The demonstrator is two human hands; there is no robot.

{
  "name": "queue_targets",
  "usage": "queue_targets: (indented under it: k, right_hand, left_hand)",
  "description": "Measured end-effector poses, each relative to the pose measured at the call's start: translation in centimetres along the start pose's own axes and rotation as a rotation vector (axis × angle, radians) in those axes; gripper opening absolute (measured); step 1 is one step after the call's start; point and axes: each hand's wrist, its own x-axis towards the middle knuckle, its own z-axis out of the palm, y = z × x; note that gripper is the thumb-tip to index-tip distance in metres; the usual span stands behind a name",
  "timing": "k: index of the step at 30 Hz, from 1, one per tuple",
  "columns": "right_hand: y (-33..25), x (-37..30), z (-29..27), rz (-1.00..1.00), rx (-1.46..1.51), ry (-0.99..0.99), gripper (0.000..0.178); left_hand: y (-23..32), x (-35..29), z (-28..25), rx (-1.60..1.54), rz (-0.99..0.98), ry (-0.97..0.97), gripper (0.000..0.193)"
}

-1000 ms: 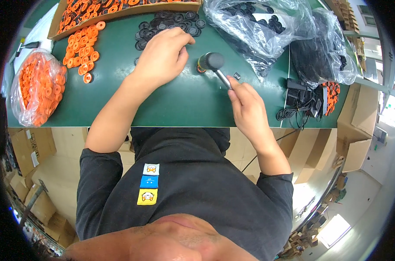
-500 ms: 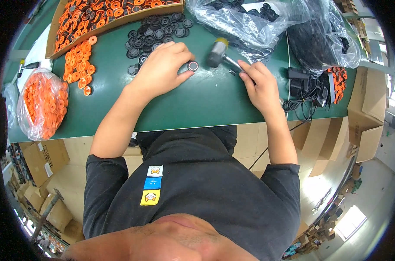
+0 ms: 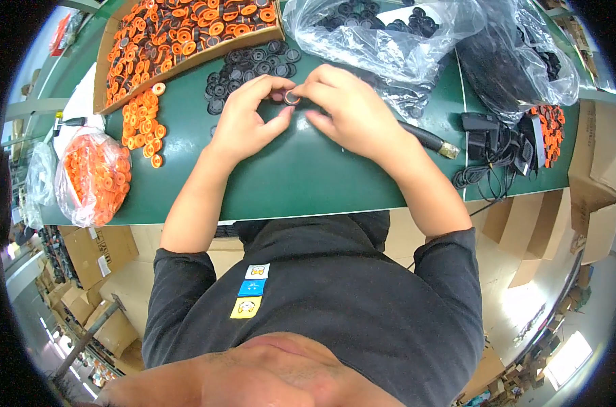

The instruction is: The person assembles components by hand, picking up an orange ring and a black cap, fitting them together, and then striking the assembly with a mallet.

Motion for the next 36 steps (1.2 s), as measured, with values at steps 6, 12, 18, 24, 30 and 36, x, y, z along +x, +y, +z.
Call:
queue_targets:
  k: [6,12,18,24,30,36]
  right_hand:
    - [1.2,-1.1,2.0,0.101,0.186,0.237,0.024]
    - [1.7,-1.6,1.6,0.118,0.248,0.211,0.023]
    - [1.4,-1.3,1.4,0.071,0.2,0.181,0.025]
    - [2.9,-2.0,1.4,-0.071,0.163,0.124,0.022]
    - [1.1,-1.2,1.4,-0.118,0.137,0.085,0.013]
    - [1.5,-1.5,1.3,-0.105,0.149,0.046,0.015]
  left_hand:
    - [1.0,-0.2,0.5,-0.187,-0.026,0.061,0.035]
    - [0.8,-0.4,1.0,-0.107,0.054,0.088,0.027]
    - [1.0,-0.2,0.6,-0.027,0.143,0.184,0.023]
    - [-0.4,1.0,-1.7,-0.075,0.011,0.467,0.016]
    - [-4.3,3.9,-9.1,0.069,-0.337,0.471,0.027]
    - [-6.1,2.5,-16.2,0.499,-0.414,0.575,0.045]
